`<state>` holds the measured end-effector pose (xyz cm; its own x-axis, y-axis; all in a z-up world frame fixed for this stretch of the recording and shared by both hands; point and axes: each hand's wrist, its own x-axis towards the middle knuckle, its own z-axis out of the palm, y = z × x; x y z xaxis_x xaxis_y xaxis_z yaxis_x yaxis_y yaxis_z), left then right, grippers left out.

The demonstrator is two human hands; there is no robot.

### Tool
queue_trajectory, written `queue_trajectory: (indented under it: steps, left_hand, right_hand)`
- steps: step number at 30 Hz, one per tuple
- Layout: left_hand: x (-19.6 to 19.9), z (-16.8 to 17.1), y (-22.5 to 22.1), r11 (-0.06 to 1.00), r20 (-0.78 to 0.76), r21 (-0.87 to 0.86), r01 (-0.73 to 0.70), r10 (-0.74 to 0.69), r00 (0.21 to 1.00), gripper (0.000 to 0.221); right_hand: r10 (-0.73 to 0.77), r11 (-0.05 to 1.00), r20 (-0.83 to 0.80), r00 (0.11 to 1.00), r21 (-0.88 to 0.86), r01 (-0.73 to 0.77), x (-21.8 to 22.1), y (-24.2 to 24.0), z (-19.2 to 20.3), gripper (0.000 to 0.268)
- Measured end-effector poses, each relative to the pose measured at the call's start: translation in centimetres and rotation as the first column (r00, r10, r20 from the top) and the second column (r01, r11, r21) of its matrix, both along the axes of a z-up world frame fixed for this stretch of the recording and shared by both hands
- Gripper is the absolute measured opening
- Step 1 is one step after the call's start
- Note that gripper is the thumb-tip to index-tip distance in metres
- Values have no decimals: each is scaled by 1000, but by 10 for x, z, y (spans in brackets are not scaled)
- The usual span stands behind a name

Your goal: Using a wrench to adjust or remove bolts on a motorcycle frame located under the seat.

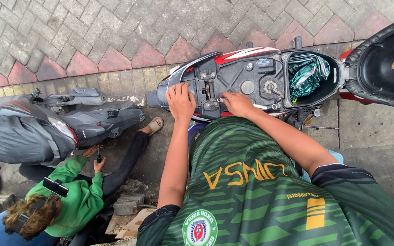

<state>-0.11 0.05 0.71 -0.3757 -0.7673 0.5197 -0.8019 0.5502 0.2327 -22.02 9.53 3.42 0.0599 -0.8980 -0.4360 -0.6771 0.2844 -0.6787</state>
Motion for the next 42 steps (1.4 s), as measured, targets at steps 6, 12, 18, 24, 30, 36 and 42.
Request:
queue_trajectory:
  steps: [6, 12, 18, 24, 30, 36, 42]
  left_hand:
    - [1, -2, 0, 1000, -8, -3, 11, -11, 1000, 23]
    - [0, -1, 0, 1000, -1, 5, 7, -7, 1000, 23]
    - [0, -4, -1, 1000, 0, -1, 12, -12, 1000, 23]
    - [0, -3, -2, 1000, 14, -11, 13, -13, 1000, 23]
    - [-2, 1, -1, 1000, 23, -12, 14, -14, 1000, 22]
    - [-2, 3, 0, 1000, 29, 4, 15, -15, 999, 22]
    - [-1, 7, -1, 1000, 34, 16, 20, -21, 999, 22]
  right_hand:
    - [36, 984, 27, 999, 173, -40, 2, 8, -42, 38]
    - [34, 973, 80, 996, 225, -51, 7, 7, -56, 40]
    - [85, 978, 85, 993, 184, -100, 8, 6, -52, 37]
    - [219, 972, -1, 976, 89, -218, 6, 5, -60, 35]
    - [328, 942, -121, 937, -33, -334, 1, 3, -87, 29]
    - [340, 864, -331, 880, -259, -431, -2, -11, -111, 25]
    - [296, 791, -291, 910, -458, -405, -18, -44, -97, 19]
